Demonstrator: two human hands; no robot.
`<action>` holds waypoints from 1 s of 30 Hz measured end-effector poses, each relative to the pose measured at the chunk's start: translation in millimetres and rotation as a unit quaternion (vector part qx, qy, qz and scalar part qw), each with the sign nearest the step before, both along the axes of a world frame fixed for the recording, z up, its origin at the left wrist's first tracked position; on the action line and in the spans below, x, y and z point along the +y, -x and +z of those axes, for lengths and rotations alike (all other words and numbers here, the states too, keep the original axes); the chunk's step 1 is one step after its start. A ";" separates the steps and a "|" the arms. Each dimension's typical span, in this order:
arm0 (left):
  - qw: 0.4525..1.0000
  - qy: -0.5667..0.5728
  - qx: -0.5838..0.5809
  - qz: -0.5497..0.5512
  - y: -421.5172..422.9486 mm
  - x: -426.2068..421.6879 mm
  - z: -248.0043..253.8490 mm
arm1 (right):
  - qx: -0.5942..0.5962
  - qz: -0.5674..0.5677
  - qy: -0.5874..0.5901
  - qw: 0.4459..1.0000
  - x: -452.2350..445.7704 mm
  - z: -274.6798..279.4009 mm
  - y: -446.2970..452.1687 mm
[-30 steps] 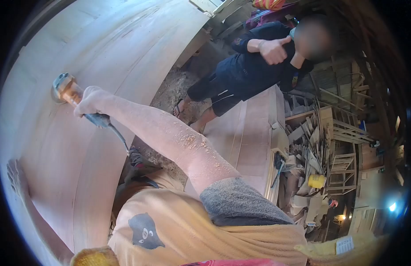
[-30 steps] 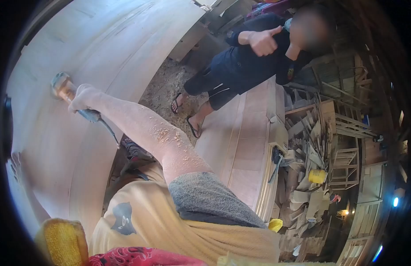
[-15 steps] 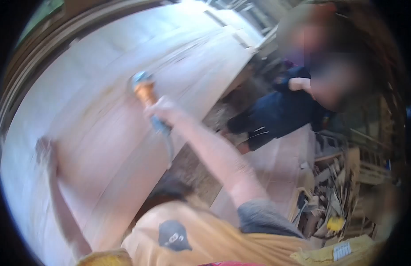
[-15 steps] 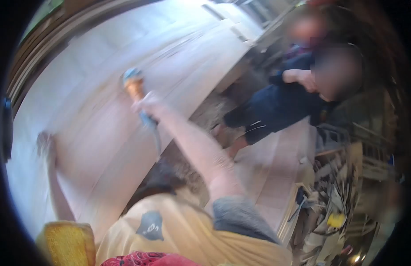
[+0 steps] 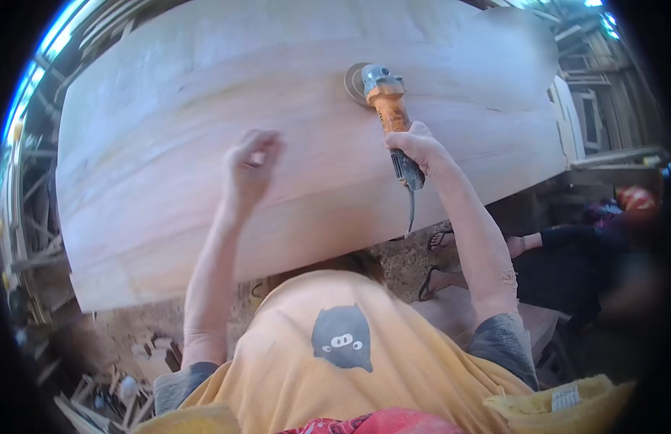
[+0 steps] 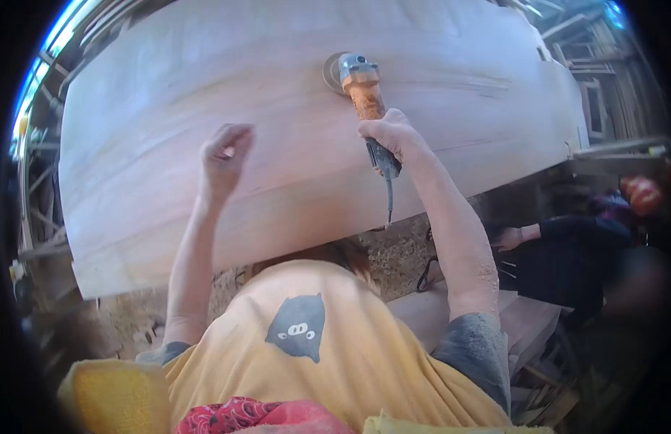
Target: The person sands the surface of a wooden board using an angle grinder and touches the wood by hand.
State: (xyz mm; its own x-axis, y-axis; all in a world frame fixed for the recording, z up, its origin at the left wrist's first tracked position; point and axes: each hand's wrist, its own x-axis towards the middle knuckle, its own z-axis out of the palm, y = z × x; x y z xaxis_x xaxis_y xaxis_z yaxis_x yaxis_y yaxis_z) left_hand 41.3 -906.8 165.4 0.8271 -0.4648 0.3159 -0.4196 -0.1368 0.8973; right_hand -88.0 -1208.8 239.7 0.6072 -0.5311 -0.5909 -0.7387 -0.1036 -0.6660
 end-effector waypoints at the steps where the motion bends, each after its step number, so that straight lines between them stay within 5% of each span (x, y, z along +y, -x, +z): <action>1: 0.998 0.049 0.007 -0.038 31.7 -2.5 37.6 | 0.017 0.022 -0.013 1.000 14.1 -0.3 -5.0; 4: 0.973 0.105 -0.095 -0.180 89.4 8.4 163.5 | 0.024 0.105 -0.011 0.994 34.6 11.8 -16.5; 8: 0.893 0.341 -0.090 -0.278 107.3 4.7 252.1 | -0.039 0.219 0.026 0.975 47.7 15.5 -57.7; 16: 0.867 0.363 -0.067 -0.335 114.7 75.6 247.9 | 0.003 0.231 0.018 0.973 123.5 21.7 -84.2; 22: 0.871 0.321 -0.067 -0.365 145.9 25.0 273.3 | -0.004 0.158 -0.018 0.987 63.3 40.0 -39.5; 25: 0.873 0.298 -0.058 -0.382 155.1 17.5 259.0 | -0.044 0.179 -0.010 0.983 46.5 -7.6 -20.5; 26: 0.871 0.290 -0.064 -0.391 156.6 14.8 257.3 | 0.028 0.126 -0.036 0.991 69.2 43.2 -18.1; 30: 0.870 0.258 -0.062 -0.416 153.7 8.4 248.1 | -0.028 0.115 -0.047 0.992 67.8 34.3 -11.3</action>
State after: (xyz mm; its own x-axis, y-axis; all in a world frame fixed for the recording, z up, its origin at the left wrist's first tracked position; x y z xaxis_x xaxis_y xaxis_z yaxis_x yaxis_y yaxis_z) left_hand -112.4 -898.5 413.5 0.2177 -0.6564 0.7224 -0.2790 0.6674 0.6905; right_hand -76.7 -1140.9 274.0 0.7395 -0.3195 -0.5926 -0.6639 -0.2000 -0.7206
